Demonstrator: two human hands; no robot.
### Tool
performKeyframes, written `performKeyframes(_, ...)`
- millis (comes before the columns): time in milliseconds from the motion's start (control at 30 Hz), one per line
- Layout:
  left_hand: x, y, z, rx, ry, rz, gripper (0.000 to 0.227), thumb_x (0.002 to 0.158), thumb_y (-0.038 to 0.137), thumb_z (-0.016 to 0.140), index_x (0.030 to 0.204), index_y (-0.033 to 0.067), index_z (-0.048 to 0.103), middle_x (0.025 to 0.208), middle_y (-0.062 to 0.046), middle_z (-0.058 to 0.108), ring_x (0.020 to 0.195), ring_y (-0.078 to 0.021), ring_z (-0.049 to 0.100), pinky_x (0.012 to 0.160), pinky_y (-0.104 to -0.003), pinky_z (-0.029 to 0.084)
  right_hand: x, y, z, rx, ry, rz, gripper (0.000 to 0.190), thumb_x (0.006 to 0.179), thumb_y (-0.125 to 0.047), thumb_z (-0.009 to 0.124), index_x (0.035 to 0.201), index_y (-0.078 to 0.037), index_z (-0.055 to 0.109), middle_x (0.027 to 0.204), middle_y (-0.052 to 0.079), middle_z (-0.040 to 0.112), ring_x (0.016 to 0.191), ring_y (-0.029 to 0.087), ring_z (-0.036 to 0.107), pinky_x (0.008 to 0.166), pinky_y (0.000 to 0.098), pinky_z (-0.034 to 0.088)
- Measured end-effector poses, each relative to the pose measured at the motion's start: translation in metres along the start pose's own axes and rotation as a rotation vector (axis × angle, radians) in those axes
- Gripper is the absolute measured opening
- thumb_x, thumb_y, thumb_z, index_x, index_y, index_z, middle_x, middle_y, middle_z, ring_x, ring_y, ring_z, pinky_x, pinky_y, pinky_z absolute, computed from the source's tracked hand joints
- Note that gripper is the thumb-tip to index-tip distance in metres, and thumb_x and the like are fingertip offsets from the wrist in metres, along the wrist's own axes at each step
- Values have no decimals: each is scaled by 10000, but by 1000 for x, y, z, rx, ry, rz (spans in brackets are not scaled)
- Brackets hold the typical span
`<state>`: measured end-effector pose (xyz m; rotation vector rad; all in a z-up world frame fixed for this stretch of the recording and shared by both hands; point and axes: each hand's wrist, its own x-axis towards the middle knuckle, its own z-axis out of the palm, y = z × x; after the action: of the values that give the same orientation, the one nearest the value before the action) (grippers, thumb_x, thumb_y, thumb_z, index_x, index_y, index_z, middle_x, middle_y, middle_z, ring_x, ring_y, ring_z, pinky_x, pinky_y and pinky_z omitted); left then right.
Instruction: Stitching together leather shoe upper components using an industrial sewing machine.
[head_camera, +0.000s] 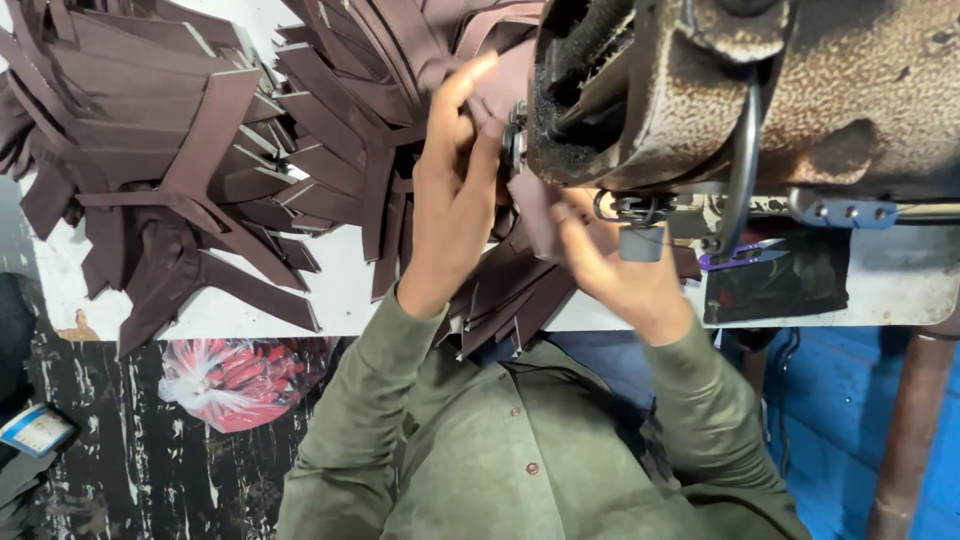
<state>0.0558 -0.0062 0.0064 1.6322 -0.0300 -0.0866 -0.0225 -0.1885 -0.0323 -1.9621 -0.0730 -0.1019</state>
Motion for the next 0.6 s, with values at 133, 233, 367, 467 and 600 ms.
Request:
performKeyframes(133,-12,-18,6,-294,-58,21,245,1112,49,534,1353,88,527,870,47,546,644,-13,455,569,-200,377,-5,9,-20,-1326,41,-538,340,1046,-147,605,1372,-163,699,1289,12,659,1100,247,664,1020,453,521)
performKeyframes(233,-26,-27,17,-217,38,46,142,1125,38,554,1265,38,576,988,10,640,723,-20,522,627,-202,434,2,7,-23,-1762,10,-718,391,1059,-222,583,1430,-251,704,1331,-22,635,1129,215,647,1026,499,495)
performKeyframes(367,-35,-27,30,-86,168,123,163,1123,80,544,1278,31,552,1134,-24,679,891,-30,637,721,-206,528,8,13,-29,-1170,-98,-426,373,1058,-204,578,1407,-205,708,1299,-43,657,1135,176,655,1004,482,487)
performKeyframes(467,-33,-27,36,-13,220,116,162,1099,81,556,1250,26,569,1115,-40,698,853,-46,650,708,-220,540,15,19,-29,-554,-56,-277,219,1029,-154,637,1241,-175,689,1130,-34,705,1036,190,679,953,449,507)
performKeyframes(600,-31,-24,39,-14,221,-27,155,1091,96,558,1228,28,589,975,-48,721,708,-59,590,618,-232,474,24,-4,-28,-878,61,-537,180,915,-102,724,1095,-109,720,999,37,732,930,228,699,889,404,514)
